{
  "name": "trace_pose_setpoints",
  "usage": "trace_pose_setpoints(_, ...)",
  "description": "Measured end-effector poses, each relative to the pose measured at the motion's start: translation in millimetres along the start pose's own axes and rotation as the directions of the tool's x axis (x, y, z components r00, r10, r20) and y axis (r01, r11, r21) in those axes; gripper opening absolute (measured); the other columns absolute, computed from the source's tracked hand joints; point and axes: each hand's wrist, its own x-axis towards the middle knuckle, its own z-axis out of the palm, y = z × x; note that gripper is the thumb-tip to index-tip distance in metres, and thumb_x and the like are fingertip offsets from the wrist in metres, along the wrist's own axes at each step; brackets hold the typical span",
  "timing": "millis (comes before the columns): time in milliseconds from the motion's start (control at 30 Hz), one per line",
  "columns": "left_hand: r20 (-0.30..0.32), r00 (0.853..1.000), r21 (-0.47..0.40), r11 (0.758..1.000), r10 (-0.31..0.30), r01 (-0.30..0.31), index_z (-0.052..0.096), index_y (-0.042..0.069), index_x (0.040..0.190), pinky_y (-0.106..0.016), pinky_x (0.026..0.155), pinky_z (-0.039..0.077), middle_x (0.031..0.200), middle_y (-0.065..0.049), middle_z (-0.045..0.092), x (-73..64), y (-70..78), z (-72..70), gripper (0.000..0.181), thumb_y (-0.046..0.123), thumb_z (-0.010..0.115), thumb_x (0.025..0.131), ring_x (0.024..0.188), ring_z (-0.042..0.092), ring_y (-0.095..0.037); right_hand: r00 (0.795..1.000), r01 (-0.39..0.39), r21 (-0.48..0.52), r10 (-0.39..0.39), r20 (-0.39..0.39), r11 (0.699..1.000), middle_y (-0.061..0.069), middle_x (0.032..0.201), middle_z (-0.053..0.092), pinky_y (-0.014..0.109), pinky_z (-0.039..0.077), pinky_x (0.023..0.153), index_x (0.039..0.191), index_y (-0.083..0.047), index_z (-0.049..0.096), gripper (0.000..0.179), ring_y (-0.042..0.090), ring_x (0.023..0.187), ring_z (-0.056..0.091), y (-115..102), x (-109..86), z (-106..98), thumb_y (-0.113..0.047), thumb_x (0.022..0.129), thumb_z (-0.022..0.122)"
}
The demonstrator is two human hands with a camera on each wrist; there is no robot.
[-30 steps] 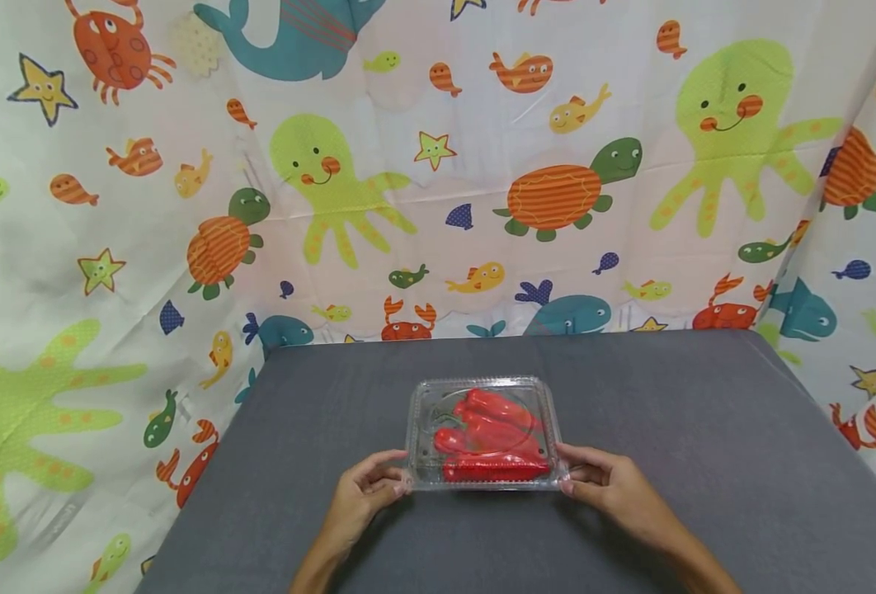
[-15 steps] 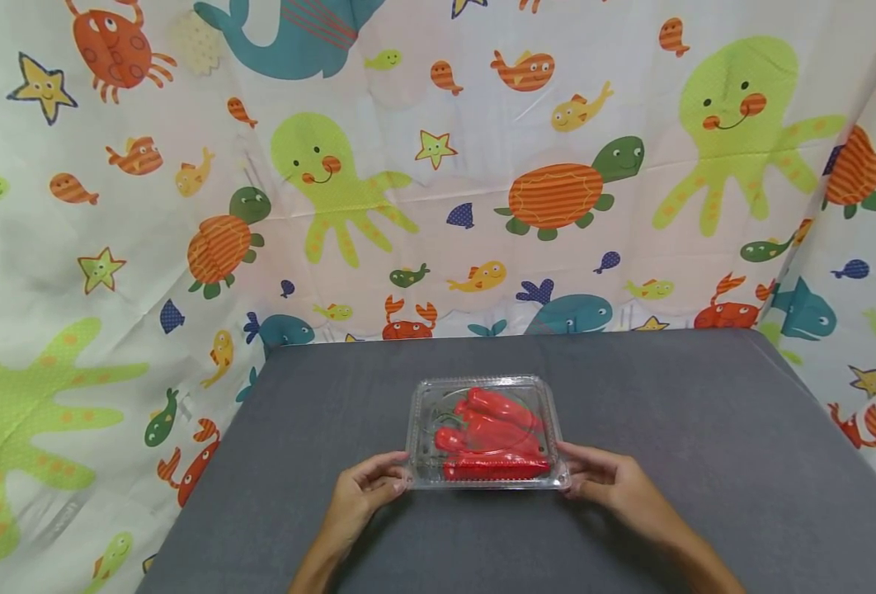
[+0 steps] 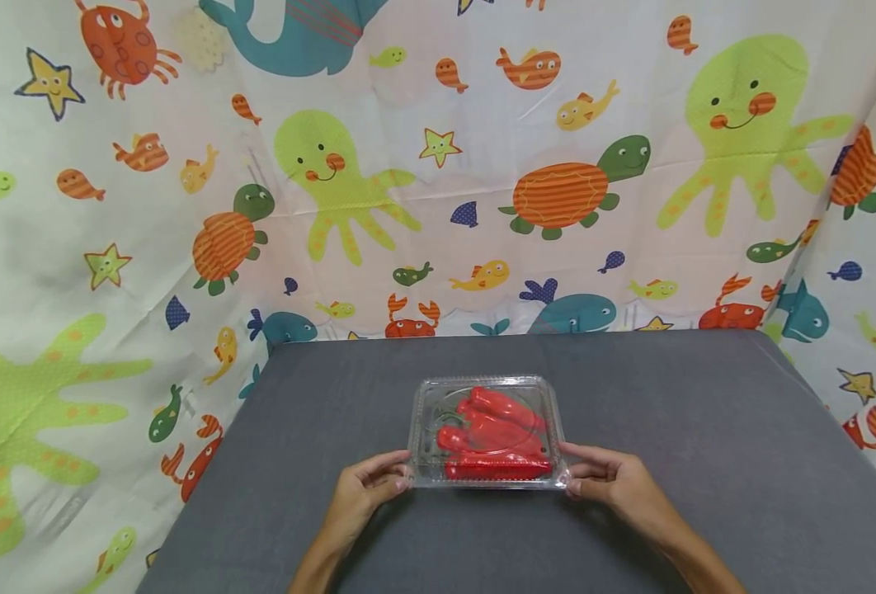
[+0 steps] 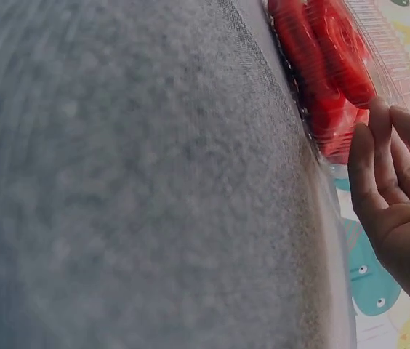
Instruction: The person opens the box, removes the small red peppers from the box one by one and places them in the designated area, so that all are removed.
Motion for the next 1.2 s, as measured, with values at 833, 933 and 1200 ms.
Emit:
trace_pose_setpoints(833,0.002,1.0,0.006,1.0,0.003,-0.003,0.062,-0.019,0.131,-0.021,0.081,0.058,0.103,-0.018,0.072,1.1,-0.8,2.0,0.041,-0.011,0.07,0.091,0.088,0.072,-0.007,0.992,-0.077,-0.013,0.075,-0.1,0.997,0.008,0.102,0.078,0.032,0.055,0.071,0.15,0.005,0.047,0.06,0.017,0.083,0.068,-2,3.7,11,0.004,0.095,0.07)
trace_pose_setpoints(933,0.003,1.0,0.002,1.0,-0.001,0.001,0.063,-0.018,0.131,-0.022,0.081,0.058,0.103,-0.018,0.072,1.2,-1.4,2.0,0.041,-0.011,0.07,0.091,0.088,0.073,-0.008,0.995,-0.065,-0.011,0.064,-0.077,0.998,0.009,0.102,0.079,0.032,0.055,0.072,0.15,0.006,0.047,0.06,0.017,0.084,0.068,-3,2.8,8,0.0,0.095,0.071)
trace_pose_setpoints(1200,-0.03,0.999,0.051,0.998,-0.043,0.045,0.065,-0.005,0.136,-0.026,0.081,0.06,0.106,-0.024,0.072,0.9,-0.7,1.8,0.047,-0.006,0.075,0.091,0.089,0.074,-0.014,0.999,-0.042,-0.037,0.042,0.007,0.998,0.014,0.111,0.073,0.036,0.058,0.078,0.153,0.003,0.045,0.058,0.026,0.094,0.069,-4,0.5,1,-0.012,0.102,0.067)
